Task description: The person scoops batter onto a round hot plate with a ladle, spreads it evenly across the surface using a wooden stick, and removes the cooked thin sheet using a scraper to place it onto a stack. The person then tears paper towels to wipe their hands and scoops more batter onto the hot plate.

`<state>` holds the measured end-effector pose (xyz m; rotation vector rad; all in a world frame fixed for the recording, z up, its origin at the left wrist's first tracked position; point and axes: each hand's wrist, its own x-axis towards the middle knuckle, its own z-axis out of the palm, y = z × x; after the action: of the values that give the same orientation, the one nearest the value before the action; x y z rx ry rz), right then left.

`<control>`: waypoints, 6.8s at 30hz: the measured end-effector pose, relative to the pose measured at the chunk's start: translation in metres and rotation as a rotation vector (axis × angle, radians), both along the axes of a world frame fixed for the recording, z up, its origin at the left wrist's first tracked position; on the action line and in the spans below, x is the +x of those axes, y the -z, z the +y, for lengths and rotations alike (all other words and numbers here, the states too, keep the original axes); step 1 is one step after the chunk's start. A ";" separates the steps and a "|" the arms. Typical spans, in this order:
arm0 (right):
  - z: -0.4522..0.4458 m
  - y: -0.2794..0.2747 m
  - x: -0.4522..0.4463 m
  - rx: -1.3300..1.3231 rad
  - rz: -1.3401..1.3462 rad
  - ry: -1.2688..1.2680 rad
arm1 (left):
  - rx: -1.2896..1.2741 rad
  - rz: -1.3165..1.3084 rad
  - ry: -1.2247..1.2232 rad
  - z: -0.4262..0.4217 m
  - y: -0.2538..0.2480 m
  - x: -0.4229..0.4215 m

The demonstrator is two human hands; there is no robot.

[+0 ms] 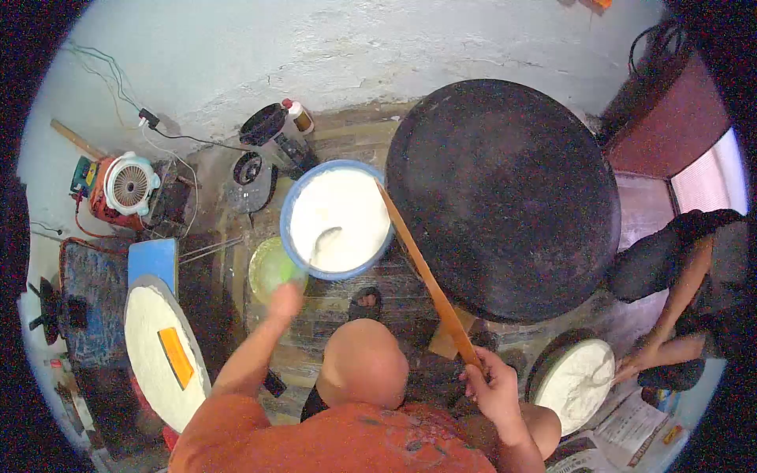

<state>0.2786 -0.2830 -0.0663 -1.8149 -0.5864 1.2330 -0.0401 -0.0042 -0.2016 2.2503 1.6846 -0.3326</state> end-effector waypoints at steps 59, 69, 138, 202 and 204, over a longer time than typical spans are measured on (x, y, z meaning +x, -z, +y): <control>-0.013 0.017 -0.001 0.171 0.006 0.074 | -0.952 -1.601 -0.765 -0.019 -0.206 0.009; -0.001 0.011 0.023 0.162 -0.230 0.100 | -0.946 -1.629 -0.560 0.017 -0.239 0.115; 0.168 0.052 0.105 0.117 -1.327 -0.327 | -1.629 -2.038 -1.187 0.000 -0.107 0.088; 0.211 0.037 0.156 -0.294 -1.401 -0.014 | -1.625 -1.890 -1.601 -0.006 -0.037 0.042; 0.202 0.027 0.193 -0.369 -1.357 0.070 | -1.625 -1.876 -1.605 -0.005 -0.037 0.035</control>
<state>0.4719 -0.0814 -0.0938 -2.8269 -1.0080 -0.1525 -0.0055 -0.0096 -0.1650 -0.5344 0.6626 0.5159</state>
